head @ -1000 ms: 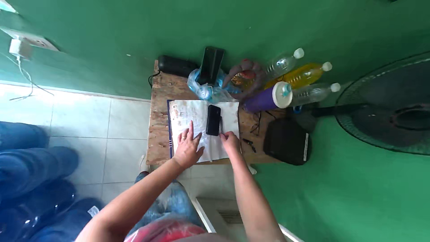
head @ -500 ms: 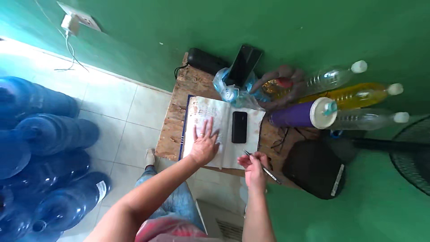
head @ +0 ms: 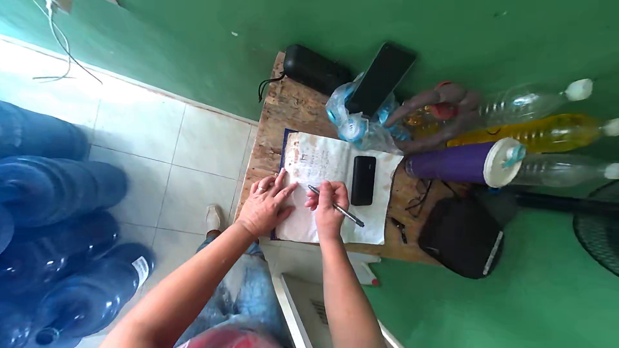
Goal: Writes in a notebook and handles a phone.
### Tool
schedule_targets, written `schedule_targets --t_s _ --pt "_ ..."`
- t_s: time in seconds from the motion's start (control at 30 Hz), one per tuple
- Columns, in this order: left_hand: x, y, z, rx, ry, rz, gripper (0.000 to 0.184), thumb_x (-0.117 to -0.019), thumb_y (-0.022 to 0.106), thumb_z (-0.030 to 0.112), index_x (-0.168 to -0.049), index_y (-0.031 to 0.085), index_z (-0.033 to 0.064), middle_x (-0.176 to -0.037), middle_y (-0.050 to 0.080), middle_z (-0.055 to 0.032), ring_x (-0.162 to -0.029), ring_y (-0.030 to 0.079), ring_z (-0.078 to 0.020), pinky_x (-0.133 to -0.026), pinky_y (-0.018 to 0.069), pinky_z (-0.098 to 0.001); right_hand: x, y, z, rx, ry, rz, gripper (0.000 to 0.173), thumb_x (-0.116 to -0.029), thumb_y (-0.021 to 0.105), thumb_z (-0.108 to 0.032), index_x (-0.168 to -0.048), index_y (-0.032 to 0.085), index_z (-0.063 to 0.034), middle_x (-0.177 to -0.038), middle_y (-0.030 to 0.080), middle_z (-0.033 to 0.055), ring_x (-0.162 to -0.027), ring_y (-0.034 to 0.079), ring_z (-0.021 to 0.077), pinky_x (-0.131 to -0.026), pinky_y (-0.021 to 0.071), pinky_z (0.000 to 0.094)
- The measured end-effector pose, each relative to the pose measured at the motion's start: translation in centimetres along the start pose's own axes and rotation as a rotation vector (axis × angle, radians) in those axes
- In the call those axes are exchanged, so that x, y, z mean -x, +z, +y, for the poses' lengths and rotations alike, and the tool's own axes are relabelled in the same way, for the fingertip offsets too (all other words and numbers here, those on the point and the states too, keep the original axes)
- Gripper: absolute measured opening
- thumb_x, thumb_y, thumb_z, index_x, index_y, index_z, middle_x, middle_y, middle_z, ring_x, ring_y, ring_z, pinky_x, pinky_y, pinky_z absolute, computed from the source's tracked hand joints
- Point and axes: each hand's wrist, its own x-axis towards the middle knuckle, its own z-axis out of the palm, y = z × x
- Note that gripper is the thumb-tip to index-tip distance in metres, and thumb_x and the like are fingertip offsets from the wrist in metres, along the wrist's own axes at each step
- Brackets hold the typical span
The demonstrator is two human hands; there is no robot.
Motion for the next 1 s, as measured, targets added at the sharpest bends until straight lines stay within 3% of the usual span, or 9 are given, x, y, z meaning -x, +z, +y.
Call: schedule_targets --t_s 0.1,0.2,0.47,0.73,1.0 --pt "0.1 0.0 0.1 0.002 -0.012 0.005 0.057 -0.0974 0.058 0.05 -0.146 0.058 0.02 -0.159 0.044 -0.013 -0.14 0.048 -0.0336 -0.112 0.0367 -0.0519 -0.4 1.6 1.2 0.091 -0.063 0.053 0.014 -0.0987 0.067 -0.014 -0.089 0.059 -0.009 -0.066 0.066 -0.0029 -0.051 0.064 0.0069 -0.047 0.0578 0.0242" --pt "0.1 0.1 0.0 0.002 -0.004 0.005 0.057 -0.0989 0.056 0.05 -0.146 0.058 0.0191 -0.159 0.045 -0.0132 -0.14 0.047 -0.0338 -0.113 0.0369 -0.0522 -1.0 2.7 2.7 0.211 -0.127 0.111 0.026 -0.0952 0.073 -0.018 -0.078 0.055 -0.0107 -0.06 0.058 -0.0028 -0.046 0.058 0.0071 -0.044 0.0542 0.0252" --pt "0.2 0.1 0.1 0.02 -0.021 -0.017 0.056 -0.0998 0.054 0.049 -0.147 0.058 0.0194 -0.158 0.046 -0.0107 -0.141 0.047 -0.0323 -0.114 0.0349 -0.0511 -1.2 3.3 4.4 0.36 -0.178 0.223 0.025 -0.0943 0.068 -0.01 -0.074 0.054 -0.0083 -0.059 0.058 -0.0004 -0.047 0.058 0.0076 -0.044 0.0532 0.0255" --pt "0.2 0.3 0.0 0.017 -0.016 -0.014 0.055 -0.1 0.053 0.049 -0.147 0.058 0.0196 -0.159 0.046 -0.01 -0.142 0.045 -0.0321 -0.114 0.0346 -0.0501 -1.3 3.6 4.7 0.459 -0.236 0.216 0.029 -0.0931 0.069 -0.01 -0.069 0.052 -0.0097 -0.057 0.051 -0.0022 -0.046 0.051 0.0049 -0.044 0.0474 0.022" --pt "0.1 0.3 0.1 -0.002 -0.015 -0.002 0.055 -0.1008 0.052 0.049 -0.147 0.058 0.0203 -0.159 0.045 -0.0084 -0.142 0.045 -0.03 -0.114 0.0349 -0.0486 -1.4 3.5 4.9 0.458 -0.24 0.208 0.027 -0.0941 0.067 -0.009 -0.071 0.052 -0.0087 -0.058 0.052 -0.0011 -0.046 0.052 0.006 -0.044 0.0479 0.0229"
